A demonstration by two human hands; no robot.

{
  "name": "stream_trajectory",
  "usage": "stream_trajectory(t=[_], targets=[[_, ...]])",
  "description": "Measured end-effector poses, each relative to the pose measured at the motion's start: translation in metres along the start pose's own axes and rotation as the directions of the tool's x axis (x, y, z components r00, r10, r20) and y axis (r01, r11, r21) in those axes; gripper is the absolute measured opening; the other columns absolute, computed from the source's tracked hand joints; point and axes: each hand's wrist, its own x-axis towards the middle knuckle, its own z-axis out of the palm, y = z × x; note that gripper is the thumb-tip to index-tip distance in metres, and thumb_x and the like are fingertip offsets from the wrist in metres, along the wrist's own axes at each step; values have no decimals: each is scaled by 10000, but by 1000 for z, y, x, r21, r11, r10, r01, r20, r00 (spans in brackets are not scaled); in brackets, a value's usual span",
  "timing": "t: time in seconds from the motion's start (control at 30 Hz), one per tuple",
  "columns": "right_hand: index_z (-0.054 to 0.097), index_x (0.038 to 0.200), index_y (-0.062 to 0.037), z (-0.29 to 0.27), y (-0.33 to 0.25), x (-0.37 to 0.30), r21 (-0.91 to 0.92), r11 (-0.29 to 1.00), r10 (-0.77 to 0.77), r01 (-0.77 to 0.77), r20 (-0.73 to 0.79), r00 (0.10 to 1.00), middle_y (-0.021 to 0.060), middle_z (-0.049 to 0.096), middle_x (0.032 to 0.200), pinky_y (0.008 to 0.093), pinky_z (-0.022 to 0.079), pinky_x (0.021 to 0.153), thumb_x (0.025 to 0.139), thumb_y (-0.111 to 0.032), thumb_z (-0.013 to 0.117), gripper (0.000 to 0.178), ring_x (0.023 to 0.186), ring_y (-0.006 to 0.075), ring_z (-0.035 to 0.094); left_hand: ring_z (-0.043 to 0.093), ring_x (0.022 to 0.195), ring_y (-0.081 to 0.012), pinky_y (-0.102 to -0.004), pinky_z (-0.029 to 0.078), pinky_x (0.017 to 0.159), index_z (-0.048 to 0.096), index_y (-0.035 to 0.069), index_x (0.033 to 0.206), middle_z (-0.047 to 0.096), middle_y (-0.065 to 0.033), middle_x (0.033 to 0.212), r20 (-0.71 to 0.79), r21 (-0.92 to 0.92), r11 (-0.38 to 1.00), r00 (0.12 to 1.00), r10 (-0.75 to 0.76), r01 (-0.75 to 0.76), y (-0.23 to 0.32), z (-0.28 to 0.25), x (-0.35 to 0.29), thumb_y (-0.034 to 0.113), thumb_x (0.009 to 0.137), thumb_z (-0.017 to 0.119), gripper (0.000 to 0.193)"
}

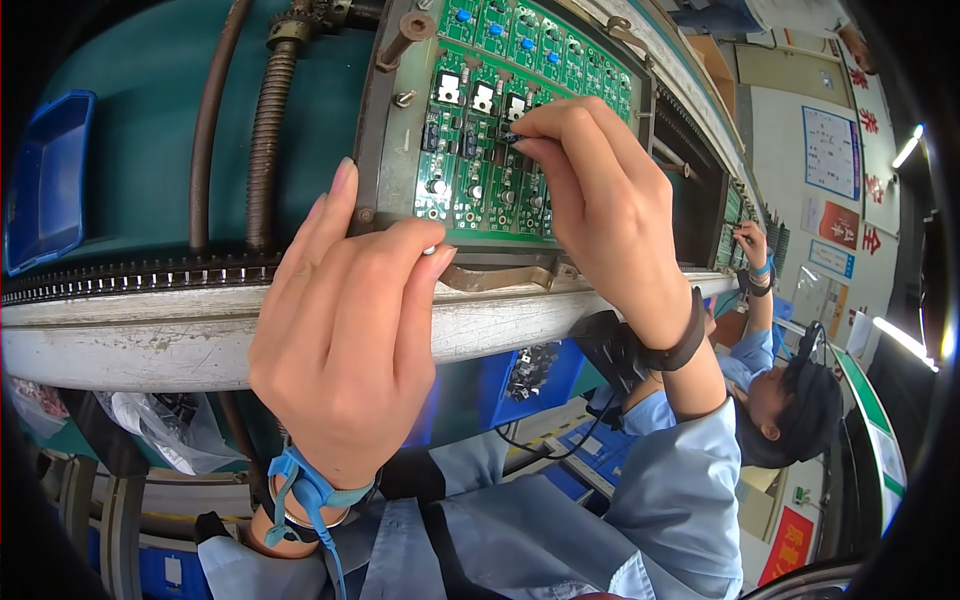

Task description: The person picks up electronic components from a blue bin and places them one by one into designated slots on a circuit board.

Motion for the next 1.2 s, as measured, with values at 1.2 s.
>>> stream_trajectory(t=[1.2], targets=[[665,905,-5,-19,-19,15,-5,999,46,-46,89,995,129,648,788,356,486,654,815,17,658,93,742,308,636,653,1096,-350,-374,520,842,658,-21,900,692,-106,879,-60,8,1000,998,11,-11,0,0,-3,-57,816,691,97]])
